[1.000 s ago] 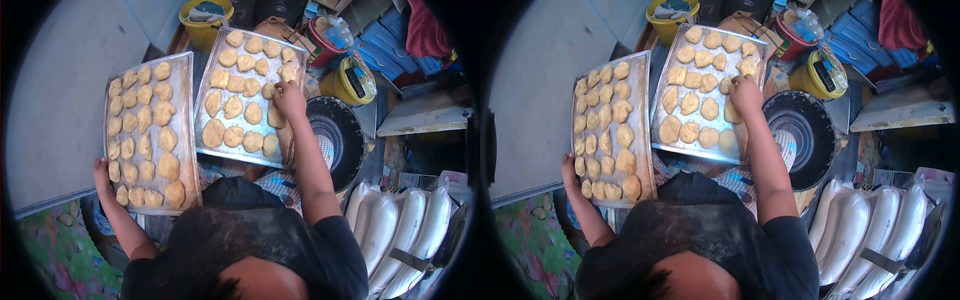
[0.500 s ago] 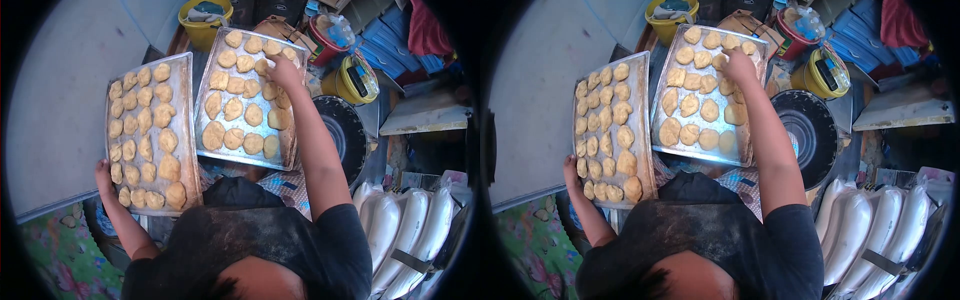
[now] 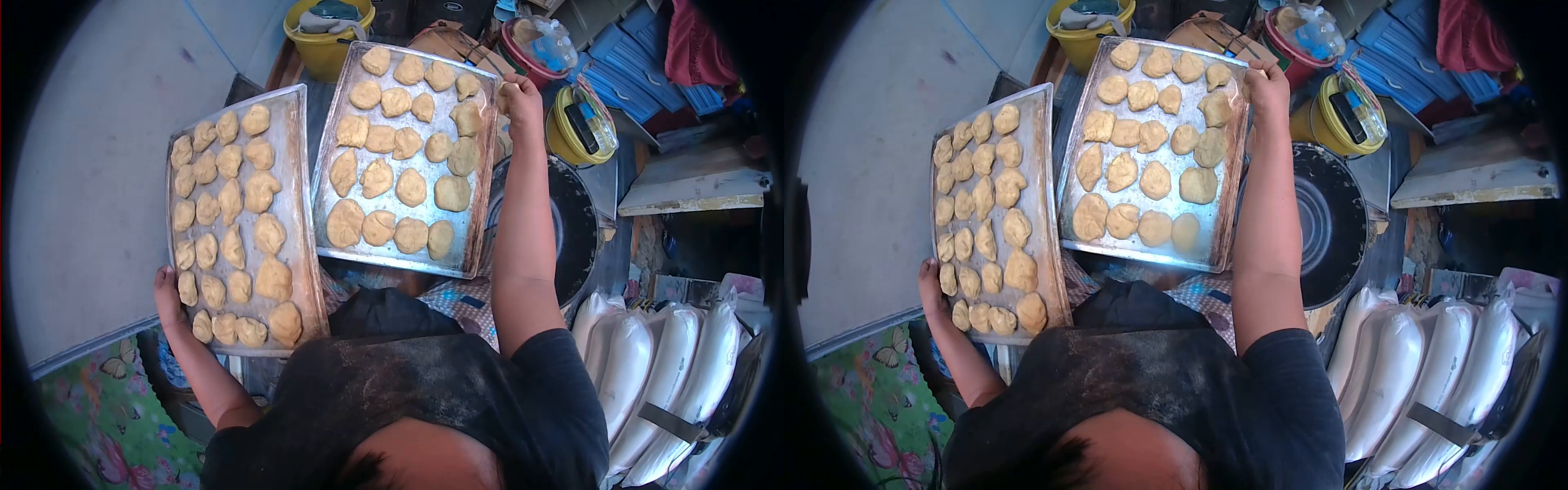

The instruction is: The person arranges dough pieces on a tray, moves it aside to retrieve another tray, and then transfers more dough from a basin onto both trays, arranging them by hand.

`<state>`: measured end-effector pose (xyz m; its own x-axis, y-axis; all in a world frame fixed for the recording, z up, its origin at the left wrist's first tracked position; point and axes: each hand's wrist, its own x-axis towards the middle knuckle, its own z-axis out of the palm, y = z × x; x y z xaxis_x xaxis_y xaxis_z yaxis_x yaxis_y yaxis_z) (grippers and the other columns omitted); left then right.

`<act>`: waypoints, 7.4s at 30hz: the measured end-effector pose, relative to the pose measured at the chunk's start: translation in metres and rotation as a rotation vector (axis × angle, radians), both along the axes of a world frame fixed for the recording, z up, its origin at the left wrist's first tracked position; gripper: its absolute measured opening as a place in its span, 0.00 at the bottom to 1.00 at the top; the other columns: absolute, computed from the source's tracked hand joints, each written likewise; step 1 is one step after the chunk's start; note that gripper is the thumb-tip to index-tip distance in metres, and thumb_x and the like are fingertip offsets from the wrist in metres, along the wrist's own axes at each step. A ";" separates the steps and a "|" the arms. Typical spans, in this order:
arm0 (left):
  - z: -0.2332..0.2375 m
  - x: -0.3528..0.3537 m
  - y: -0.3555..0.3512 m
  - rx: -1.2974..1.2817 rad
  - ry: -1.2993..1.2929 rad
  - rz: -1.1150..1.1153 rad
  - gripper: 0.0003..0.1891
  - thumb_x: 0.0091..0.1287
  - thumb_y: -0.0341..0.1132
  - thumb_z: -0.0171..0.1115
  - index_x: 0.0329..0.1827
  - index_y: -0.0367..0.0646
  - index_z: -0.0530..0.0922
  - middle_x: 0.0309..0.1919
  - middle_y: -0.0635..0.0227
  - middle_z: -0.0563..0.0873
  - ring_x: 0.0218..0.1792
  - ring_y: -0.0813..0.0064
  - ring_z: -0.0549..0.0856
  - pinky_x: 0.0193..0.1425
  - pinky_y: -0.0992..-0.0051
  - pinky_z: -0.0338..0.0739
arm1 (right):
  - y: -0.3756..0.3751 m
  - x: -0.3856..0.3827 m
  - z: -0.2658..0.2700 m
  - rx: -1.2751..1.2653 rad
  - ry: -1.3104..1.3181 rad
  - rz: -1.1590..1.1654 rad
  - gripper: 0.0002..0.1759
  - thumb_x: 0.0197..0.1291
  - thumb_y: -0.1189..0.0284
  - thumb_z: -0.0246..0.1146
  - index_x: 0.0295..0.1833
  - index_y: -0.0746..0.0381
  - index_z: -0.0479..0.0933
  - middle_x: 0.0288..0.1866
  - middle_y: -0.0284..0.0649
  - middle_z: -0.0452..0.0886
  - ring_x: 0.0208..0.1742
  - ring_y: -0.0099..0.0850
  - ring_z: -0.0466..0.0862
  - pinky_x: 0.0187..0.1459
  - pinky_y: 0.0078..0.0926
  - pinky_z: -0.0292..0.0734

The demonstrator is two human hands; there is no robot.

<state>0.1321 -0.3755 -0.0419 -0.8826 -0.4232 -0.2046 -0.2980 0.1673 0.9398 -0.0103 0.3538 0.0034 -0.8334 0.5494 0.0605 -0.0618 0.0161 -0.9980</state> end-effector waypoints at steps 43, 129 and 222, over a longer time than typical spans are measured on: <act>0.006 0.000 0.005 -0.036 -0.020 0.008 0.10 0.73 0.34 0.51 0.45 0.37 0.76 0.33 0.72 0.78 0.35 0.81 0.75 0.41 0.77 0.72 | -0.068 0.017 -0.029 0.936 -0.165 -0.042 0.22 0.52 0.63 0.67 0.54 0.57 0.81 0.51 0.50 0.77 0.52 0.46 0.79 0.55 0.38 0.74; -0.007 -0.006 -0.006 -0.097 -0.013 -0.011 0.11 0.72 0.34 0.51 0.46 0.36 0.77 0.34 0.70 0.80 0.36 0.79 0.76 0.43 0.76 0.73 | -0.166 0.151 -0.052 1.366 0.023 0.337 0.22 0.62 0.64 0.58 0.60 0.61 0.75 0.62 0.39 0.75 0.62 0.37 0.71 0.65 0.42 0.57; -0.015 -0.007 -0.013 -0.030 -0.020 -0.022 0.11 0.73 0.35 0.51 0.46 0.36 0.77 0.35 0.71 0.80 0.36 0.80 0.76 0.43 0.77 0.73 | -0.070 0.182 -0.007 -0.065 -0.162 0.243 0.16 0.55 0.77 0.65 0.51 0.66 0.74 0.42 0.37 0.79 0.44 0.22 0.78 0.47 0.21 0.73</act>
